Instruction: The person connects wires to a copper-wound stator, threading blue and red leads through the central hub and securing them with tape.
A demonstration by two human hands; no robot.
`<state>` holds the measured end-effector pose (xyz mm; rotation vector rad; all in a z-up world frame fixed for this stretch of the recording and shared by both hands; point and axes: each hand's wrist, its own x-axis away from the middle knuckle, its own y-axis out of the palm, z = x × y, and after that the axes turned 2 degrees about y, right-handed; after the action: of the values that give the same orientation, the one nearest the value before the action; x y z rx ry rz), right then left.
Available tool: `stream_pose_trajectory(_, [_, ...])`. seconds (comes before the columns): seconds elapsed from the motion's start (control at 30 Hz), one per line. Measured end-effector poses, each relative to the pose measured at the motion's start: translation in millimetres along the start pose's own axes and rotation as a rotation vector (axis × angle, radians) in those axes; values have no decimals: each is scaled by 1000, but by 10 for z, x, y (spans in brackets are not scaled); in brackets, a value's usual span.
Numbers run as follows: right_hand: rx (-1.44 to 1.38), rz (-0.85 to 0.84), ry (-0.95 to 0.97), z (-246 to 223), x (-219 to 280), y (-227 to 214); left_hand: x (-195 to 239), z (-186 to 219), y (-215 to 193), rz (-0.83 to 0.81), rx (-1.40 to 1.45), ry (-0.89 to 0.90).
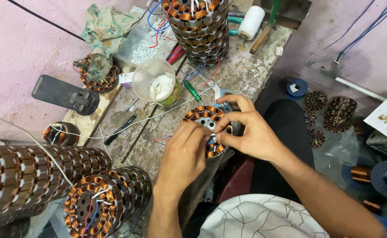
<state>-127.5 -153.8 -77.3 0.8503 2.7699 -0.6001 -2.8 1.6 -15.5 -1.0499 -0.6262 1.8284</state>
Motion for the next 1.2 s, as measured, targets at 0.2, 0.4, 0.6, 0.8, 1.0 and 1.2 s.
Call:
stream_pose_trajectory(0.2, [60, -133, -30, 22, -105, -133, 26, 11, 22, 36, 6, 3])
stream_pose_trajectory(0.4, [-4, -183, -8, 5, -145, -106, 29, 26, 45, 75, 6, 0])
stream_pose_trajectory(0.6, [65, -118, -29, -25, -119, -44, 55, 10, 40, 68, -6, 9])
stream_pose_trajectory(0.8, [144, -81, -66, -64, -106, -30, 61, -14, 16, 33, -18, 31])
stream_pose_trajectory(1.0, [148, -88, -67, -62, -84, -80, 47, 5, 36, 72, -24, 63])
stream_pose_trajectory(1.2, [133, -127, -90, -24, -107, -126, 64, -4, 76, 106, -36, 78])
